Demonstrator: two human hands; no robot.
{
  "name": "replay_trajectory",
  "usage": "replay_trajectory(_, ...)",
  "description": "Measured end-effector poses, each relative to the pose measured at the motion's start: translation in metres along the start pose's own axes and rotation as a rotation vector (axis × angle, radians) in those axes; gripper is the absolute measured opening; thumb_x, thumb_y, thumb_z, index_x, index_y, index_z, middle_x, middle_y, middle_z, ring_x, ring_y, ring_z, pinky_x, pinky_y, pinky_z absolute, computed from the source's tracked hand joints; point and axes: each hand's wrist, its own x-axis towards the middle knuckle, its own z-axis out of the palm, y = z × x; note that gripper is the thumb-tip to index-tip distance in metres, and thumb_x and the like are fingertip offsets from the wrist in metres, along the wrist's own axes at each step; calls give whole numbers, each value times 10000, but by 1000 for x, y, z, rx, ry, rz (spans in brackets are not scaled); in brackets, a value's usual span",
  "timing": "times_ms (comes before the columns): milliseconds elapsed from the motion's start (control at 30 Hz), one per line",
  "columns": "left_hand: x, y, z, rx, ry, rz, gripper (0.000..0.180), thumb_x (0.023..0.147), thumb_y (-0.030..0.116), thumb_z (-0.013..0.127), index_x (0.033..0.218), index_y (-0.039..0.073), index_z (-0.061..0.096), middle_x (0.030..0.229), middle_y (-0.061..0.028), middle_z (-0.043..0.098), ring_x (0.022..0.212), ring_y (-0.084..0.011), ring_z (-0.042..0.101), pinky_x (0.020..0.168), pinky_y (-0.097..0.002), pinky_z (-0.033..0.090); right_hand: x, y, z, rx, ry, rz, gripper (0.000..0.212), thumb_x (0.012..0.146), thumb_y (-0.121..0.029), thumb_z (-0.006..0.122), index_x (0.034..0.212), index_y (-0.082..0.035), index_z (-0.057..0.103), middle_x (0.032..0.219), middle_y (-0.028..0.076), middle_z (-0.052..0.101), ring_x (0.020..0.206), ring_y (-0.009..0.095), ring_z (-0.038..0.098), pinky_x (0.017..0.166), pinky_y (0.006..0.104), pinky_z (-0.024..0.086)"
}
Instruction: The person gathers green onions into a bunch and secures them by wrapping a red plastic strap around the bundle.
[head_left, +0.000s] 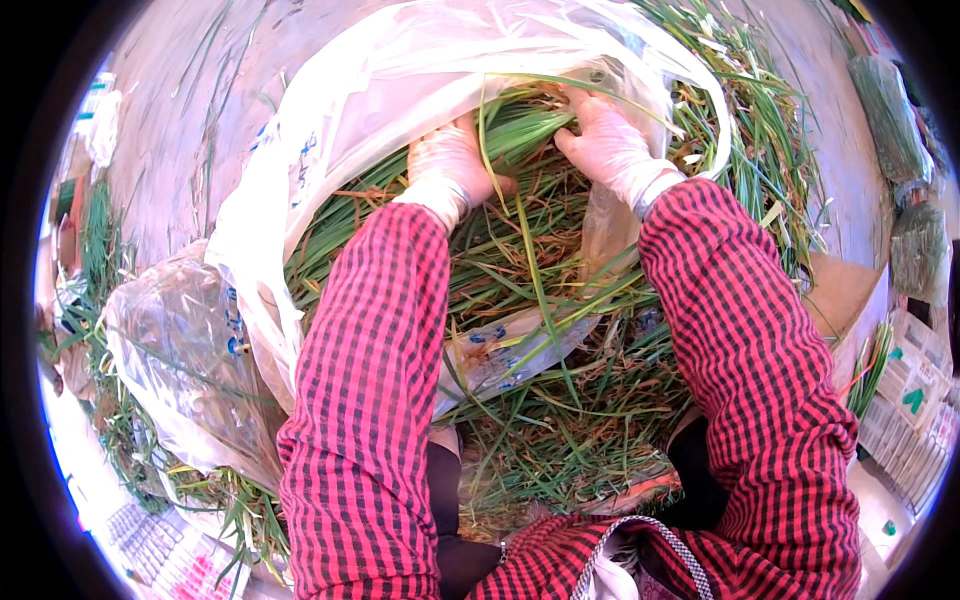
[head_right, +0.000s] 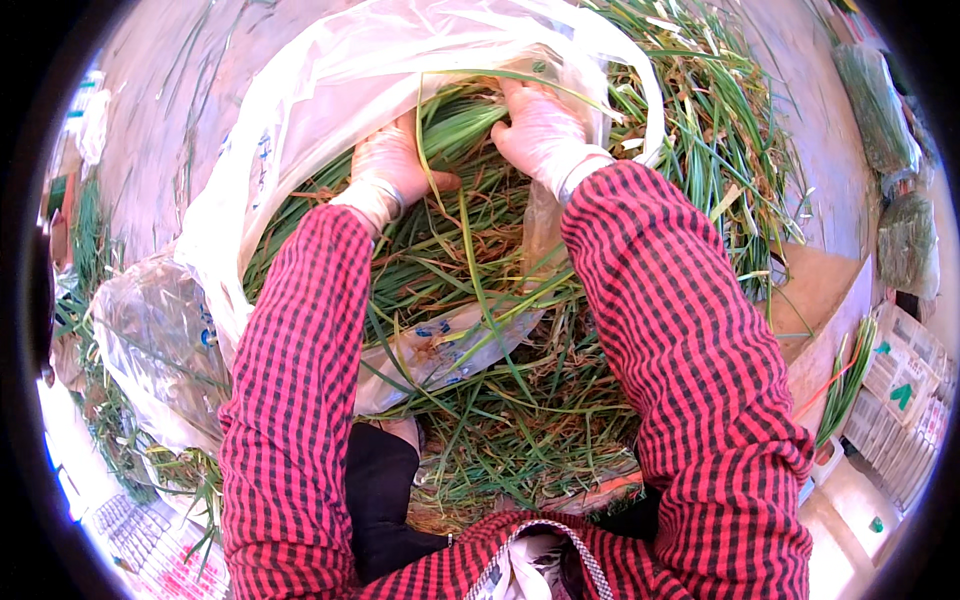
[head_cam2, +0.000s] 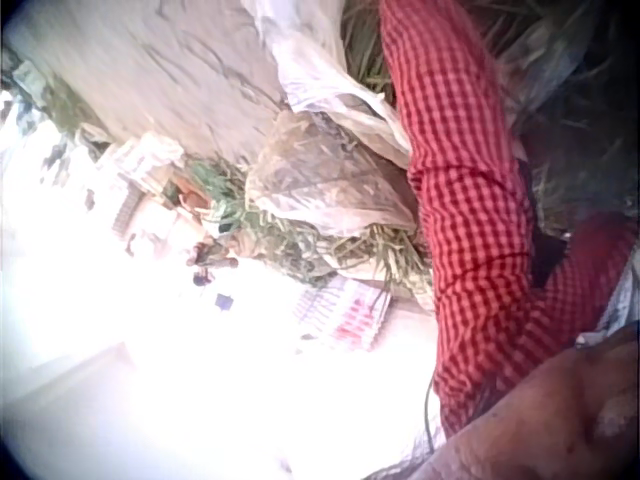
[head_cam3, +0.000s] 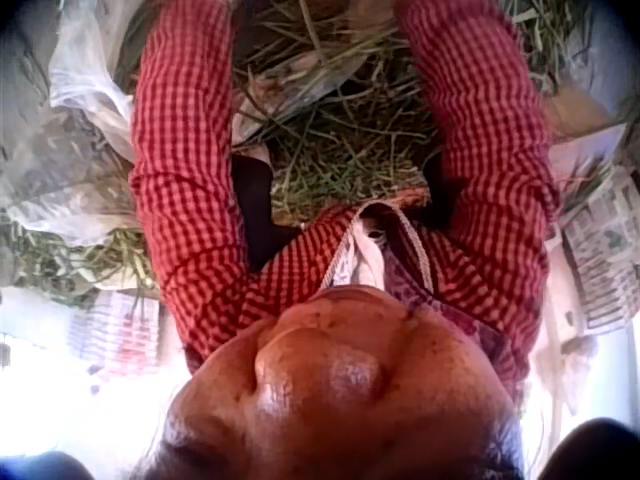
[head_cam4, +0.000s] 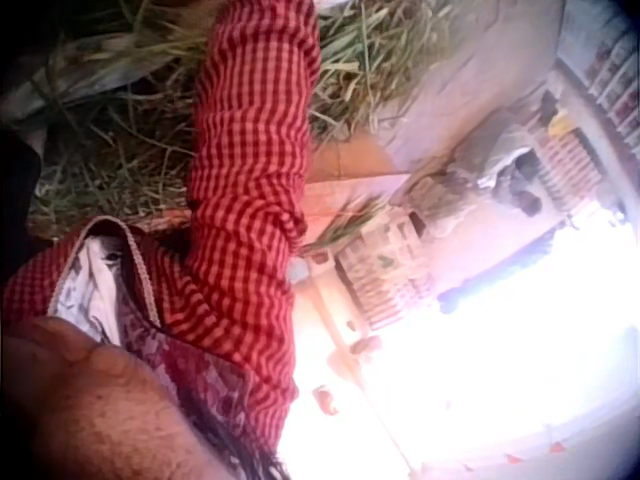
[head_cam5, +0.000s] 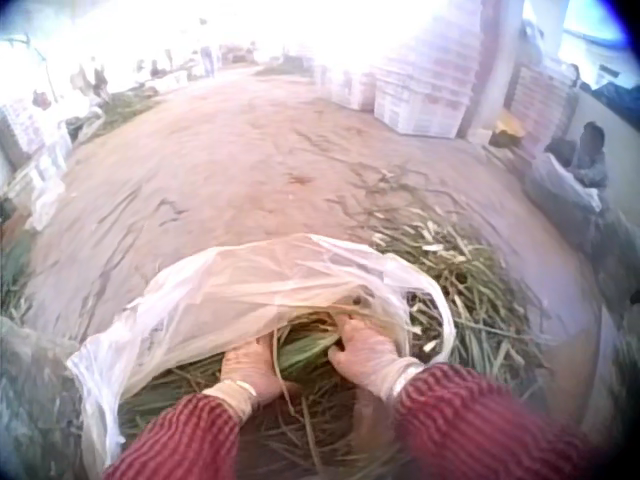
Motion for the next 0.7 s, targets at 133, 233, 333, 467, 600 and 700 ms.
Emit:
replay_trajectory(133, 10, -22, -1, -42, -59, -30, 1013, 543, 471, 874, 1380, 76, 463, 1266, -179, 602, 1177, -329, 572, 1001, -408, 445, 8, -5, -14, 260, -154, 138, 572, 821, -145, 557, 1387, -77, 510, 1261, 241, 598, 1197, 320, 570, 1022, 330, 417)
replay_trajectory(233, 15, -10, -12, -17, -115, -12, 897, 600, 482, 834, 1334, 76, 516, 1266, -183, 598, 1170, -329, 578, 972, -418, 462, 9, 12, -22, 416, -85, 227, 538, 827, -142, 560, 1358, -55, 541, 1227, 218, 630, 1177, 306, 584, 1021, 338, 418)
replay_trajectory(333, -10, 6, -20, 49, -245, -108, 662, 701, 418, 778, 1238, 77, 593, 1256, -168, 589, 1150, -337, 573, 934, -434, 476, 16, 11, -18, 600, -24, 272, 435, 896, -233, 608, 1267, -5, 599, 1171, 122, 663, 1090, 210, 598, 989, 304, 422)
replay_trajectory(467, -78, 5, -4, 109, 54, 279, 745, 592, 277, 846, 1253, 74, 567, 1285, -111, 544, 988, -301, 599, 824, -416, 502, 15, 20, -33, 698, 29, 190, 378, 949, -323, 601, 1162, -15, 655, 1066, 64, 675, 991, 147, 592, 941, 264, 429)
replay_trajectory(600, -86, -3, 3, 122, 143, 237, 834, 547, 248, 858, 1297, 75, 537, 1326, -85, 522, 999, -291, 591, 833, -420, 494, 0, -19, -31, 564, -359, 75, 510, 947, -431, 572, 1254, -26, 606, 1163, 147, 652, 1111, 239, 595, 1014, 319, 413)
replay_trajectory(700, -72, 6, 3, 111, 149, 234, 863, 545, 257, 861, 1319, 80, 523, 1339, -76, 514, 1011, -286, 585, 833, -414, 492, -12, -1, 13, 144, -173, -65, 631, 934, -459, 547, 1385, -22, 486, 1365, 231, 517, 1280, 343, 503, 1079, 393, 381)
